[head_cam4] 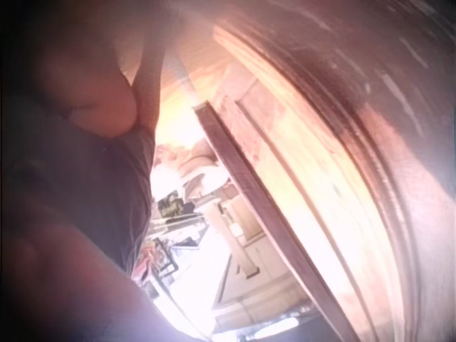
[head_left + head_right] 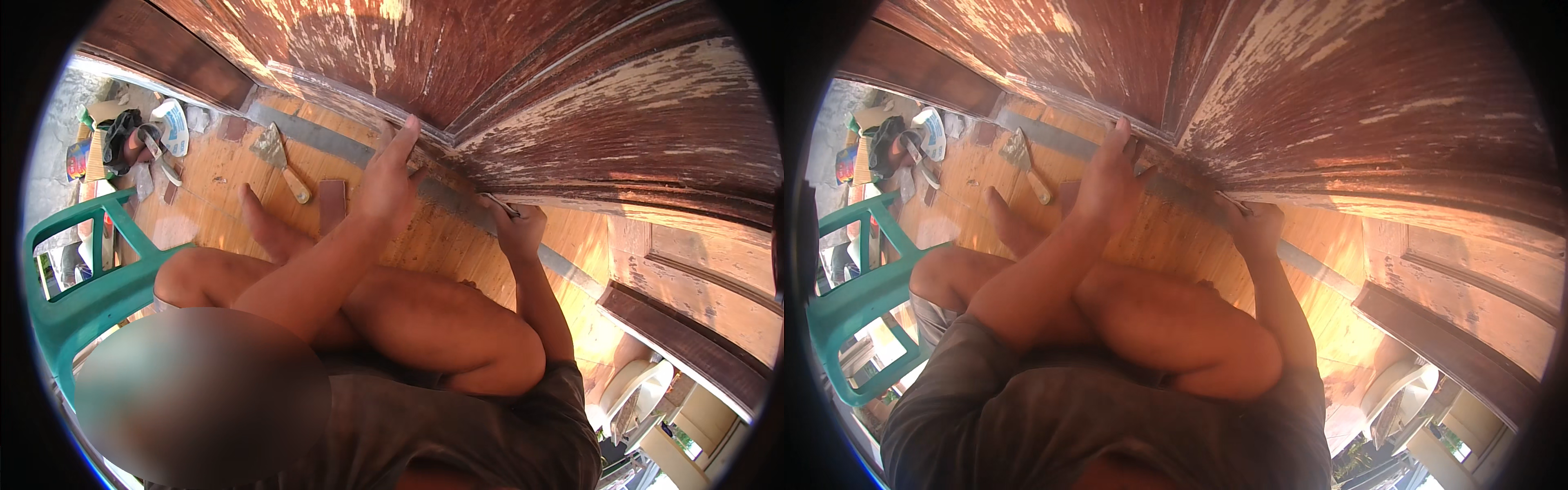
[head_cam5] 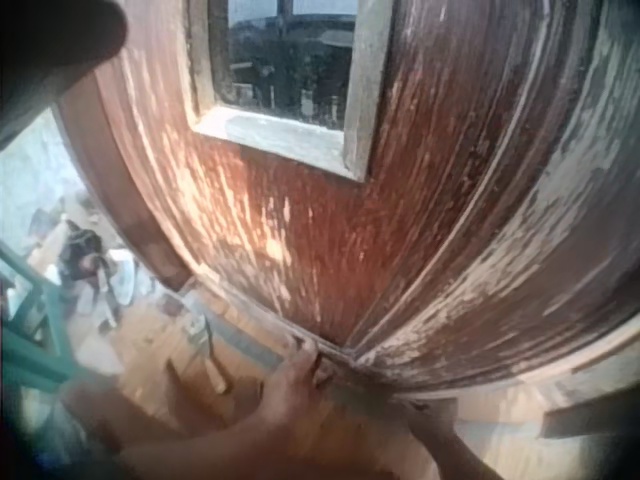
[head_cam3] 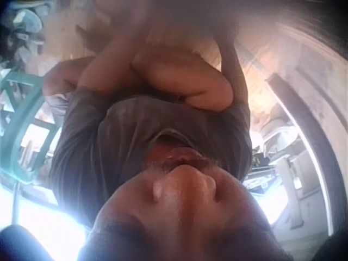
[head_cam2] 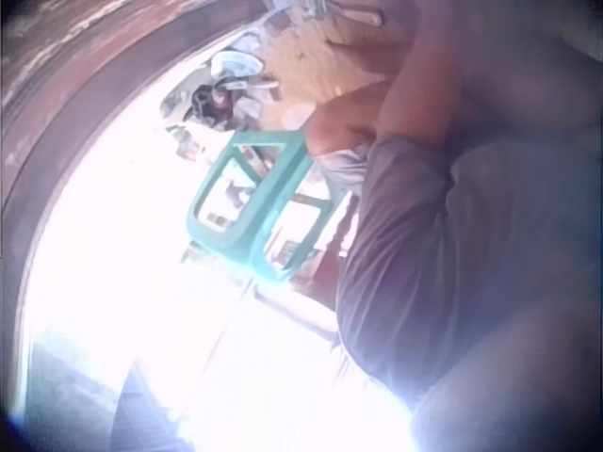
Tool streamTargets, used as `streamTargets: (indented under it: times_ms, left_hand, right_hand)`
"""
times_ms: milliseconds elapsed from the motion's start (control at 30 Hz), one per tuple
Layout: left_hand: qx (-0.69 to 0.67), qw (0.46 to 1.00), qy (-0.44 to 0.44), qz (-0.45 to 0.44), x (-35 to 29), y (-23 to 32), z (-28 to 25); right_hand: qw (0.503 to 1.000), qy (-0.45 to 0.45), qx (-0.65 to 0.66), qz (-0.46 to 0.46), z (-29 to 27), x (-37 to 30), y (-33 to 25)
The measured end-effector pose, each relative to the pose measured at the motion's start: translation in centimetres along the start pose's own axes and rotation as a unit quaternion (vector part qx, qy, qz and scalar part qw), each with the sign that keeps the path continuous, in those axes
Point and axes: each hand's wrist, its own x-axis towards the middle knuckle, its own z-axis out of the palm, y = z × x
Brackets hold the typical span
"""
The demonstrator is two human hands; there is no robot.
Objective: The person sits on the floor and sands a wooden door using a sanding block. They work on the lower edge and side of the door, moving the sanding block back and forth to smooth the surface.
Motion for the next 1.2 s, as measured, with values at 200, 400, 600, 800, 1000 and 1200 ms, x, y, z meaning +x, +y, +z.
streamTargets:
  times_ms: [200,400,600,800,1000,1200]
  left_hand:
    - [0.007,1.000,0.005,-0.004,-0.2,-0.1,0.3]
    - [-0.002,1.000,0.005,-0.006,-0.1,-0.1,0.0]
    - [0.015,1.000,0.020,-0.010,-0.1,-0.2,0.1]
    - [-0.001,1.000,0.008,-0.006,-0.2,0.0,0.1]
    - [-0.006,1.000,0.001,-0.012,-0.1,0.0,-0.1]
    - [-0.006,1.000,0.009,-0.028,-0.5,0.6,0.1]
  right_hand:
    - [0.899,0.222,0.350,-0.145,-2.7,0.3,-1.6]
    - [0.995,0.056,0.067,-0.049,-1.4,0.4,-2.3]
    - [0.931,0.193,0.289,-0.113,-4.4,-0.2,-1.3]
    - [0.996,0.073,0.058,0.005,-3.3,0.3,-3.7]
    - [0.900,0.238,0.340,-0.133,-8.0,0.0,-5.5]
    - [0.990,-0.011,-0.027,0.135,-2.3,-1.2,-0.6]
